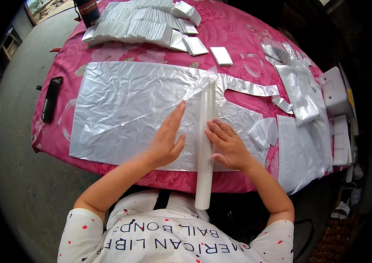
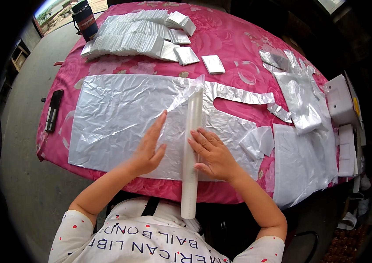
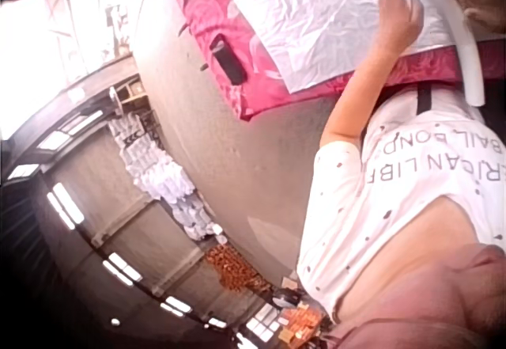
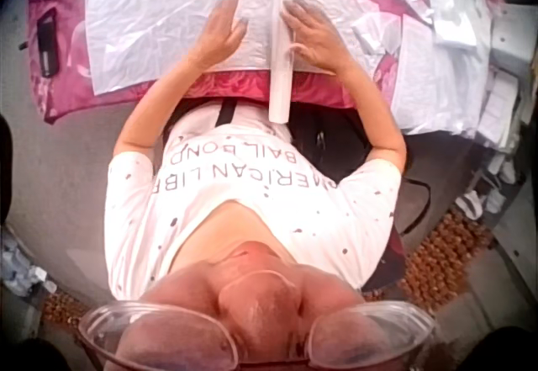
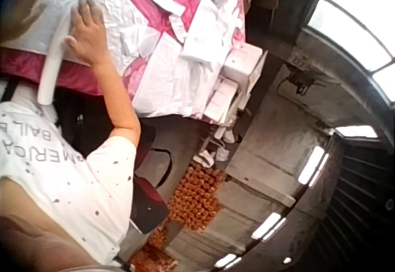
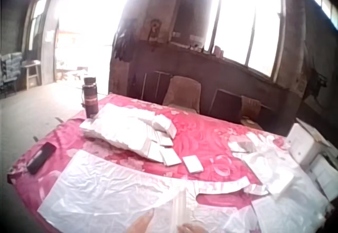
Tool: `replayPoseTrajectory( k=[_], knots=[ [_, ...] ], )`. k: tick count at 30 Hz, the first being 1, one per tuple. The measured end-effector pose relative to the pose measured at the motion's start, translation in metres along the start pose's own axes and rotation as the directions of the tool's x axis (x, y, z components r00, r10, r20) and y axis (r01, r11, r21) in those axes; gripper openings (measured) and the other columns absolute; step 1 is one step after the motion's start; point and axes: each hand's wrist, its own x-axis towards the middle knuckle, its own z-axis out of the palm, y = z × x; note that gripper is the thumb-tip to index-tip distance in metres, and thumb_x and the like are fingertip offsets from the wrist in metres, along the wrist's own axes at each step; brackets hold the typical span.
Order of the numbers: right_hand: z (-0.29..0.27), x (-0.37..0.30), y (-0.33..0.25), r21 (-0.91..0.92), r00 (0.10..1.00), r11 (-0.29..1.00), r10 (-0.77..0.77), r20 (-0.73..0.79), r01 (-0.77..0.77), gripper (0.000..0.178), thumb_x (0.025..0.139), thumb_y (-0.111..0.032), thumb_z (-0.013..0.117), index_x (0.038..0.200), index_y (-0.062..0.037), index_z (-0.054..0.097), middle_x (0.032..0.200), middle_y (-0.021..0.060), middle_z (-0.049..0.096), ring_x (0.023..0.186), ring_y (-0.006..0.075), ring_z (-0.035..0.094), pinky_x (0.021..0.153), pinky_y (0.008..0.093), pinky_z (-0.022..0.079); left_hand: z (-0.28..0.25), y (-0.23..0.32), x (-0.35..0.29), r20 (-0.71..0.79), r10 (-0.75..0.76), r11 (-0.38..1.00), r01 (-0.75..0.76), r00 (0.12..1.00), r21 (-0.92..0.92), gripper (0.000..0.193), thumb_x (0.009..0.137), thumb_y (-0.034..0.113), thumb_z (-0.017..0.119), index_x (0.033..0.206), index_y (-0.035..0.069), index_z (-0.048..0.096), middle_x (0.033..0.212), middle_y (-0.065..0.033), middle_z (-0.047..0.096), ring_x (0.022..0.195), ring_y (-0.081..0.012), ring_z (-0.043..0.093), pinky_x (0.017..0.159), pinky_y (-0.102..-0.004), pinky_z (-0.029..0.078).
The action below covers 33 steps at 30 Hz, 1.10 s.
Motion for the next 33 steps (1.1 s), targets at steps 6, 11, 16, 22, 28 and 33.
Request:
replayPoseTrajectory(
  k=[6,11,16,22,28,33],
  knots=[
    [0.048,0.108,-0.083,0.286,0.902,0.881,-0.42,0.103,0.377,0.063,0.089,-0.053,0.037,0.129,-0.0045,0.045,0.137,0.0144,0.039,0.134,0.0335,0.023,0.108,0.0485,0.017,-0.11,-0.011,-0.047,-0.222,-0.172,0.985,0.162,0.96,-0.059,0.05,0.09,0.016,0.04,0.137,-0.001,0.029,0.14,-0.0147,0.035,0.128,-0.025,0.036,0.104,-0.0369,0.028],
    [0.056,0.152,-0.145,0.619,0.776,0.568,-0.622,-0.108,0.541,0.049,0.086,-0.039,0.053,0.119,-0.0027,0.052,0.124,0.0157,0.051,0.117,0.0331,0.046,0.095,0.0431,0.038,-0.165,-0.003,-0.121,-0.349,-0.367,0.93,0.352,0.862,-0.108,0.053,0.095,0.033,0.035,0.136,-0.001,0.031,0.138,-0.0137,0.037,0.124,-0.0251,0.04,0.102,-0.0362,0.031],
    [0.067,0.191,-0.102,0.273,0.888,0.848,-0.455,-0.067,0.455,0.045,0.087,-0.035,0.052,0.12,-0.0044,0.052,0.129,0.0134,0.048,0.122,0.0306,0.042,0.1,0.0434,0.032,-0.183,0.014,-0.183,-0.394,-0.509,0.857,0.496,0.765,-0.143,0.053,0.094,0.034,0.038,0.134,0.0,0.034,0.136,-0.0144,0.039,0.118,-0.0239,0.045,0.098,-0.0349,0.034],
    [0.118,0.26,-0.131,0.071,0.854,0.851,-0.519,-0.046,0.521,0.05,0.085,-0.037,0.051,0.123,-0.0036,0.051,0.133,0.0122,0.044,0.131,0.0295,0.03,0.109,0.0451,0.018,-0.169,0.026,-0.195,-0.399,-0.529,0.782,0.613,0.749,0.114,0.063,0.083,0.03,0.058,0.132,-0.001,0.033,0.119,-0.0165,0.047,0.103,-0.0253,0.051,0.088,-0.0352,0.041],
    [0.165,0.285,-0.186,0.145,0.943,0.979,-0.094,-0.318,0.146,0.065,0.081,-0.026,0.056,0.136,-0.001,0.032,0.141,0.0243,0.026,0.135,0.0363,0.018,0.11,0.0447,0.015,-0.161,0.025,-0.185,-0.335,-0.731,0.629,0.777,0.595,0.009,0.074,0.067,0.013,0.074,0.128,-0.001,0.036,0.111,-0.0169,0.051,0.101,-0.028,0.053,0.085,-0.0371,0.044],
    [0.137,0.275,-0.188,0.994,0.947,0.107,0.321,-0.014,-0.021,0.081,0.077,-0.023,0.063,0.138,0.0041,0.016,0.132,0.0259,0.031,0.122,0.0297,0.032,0.1,0.0386,0.029,-0.159,0.028,-0.19,0.086,-0.752,0.279,0.434,0.653,-0.857,0.074,0.068,0.024,0.072,0.128,-0.002,0.038,0.113,-0.0149,0.056,0.087,-0.0184,0.061,0.075,-0.0305,0.051]
  ],
)
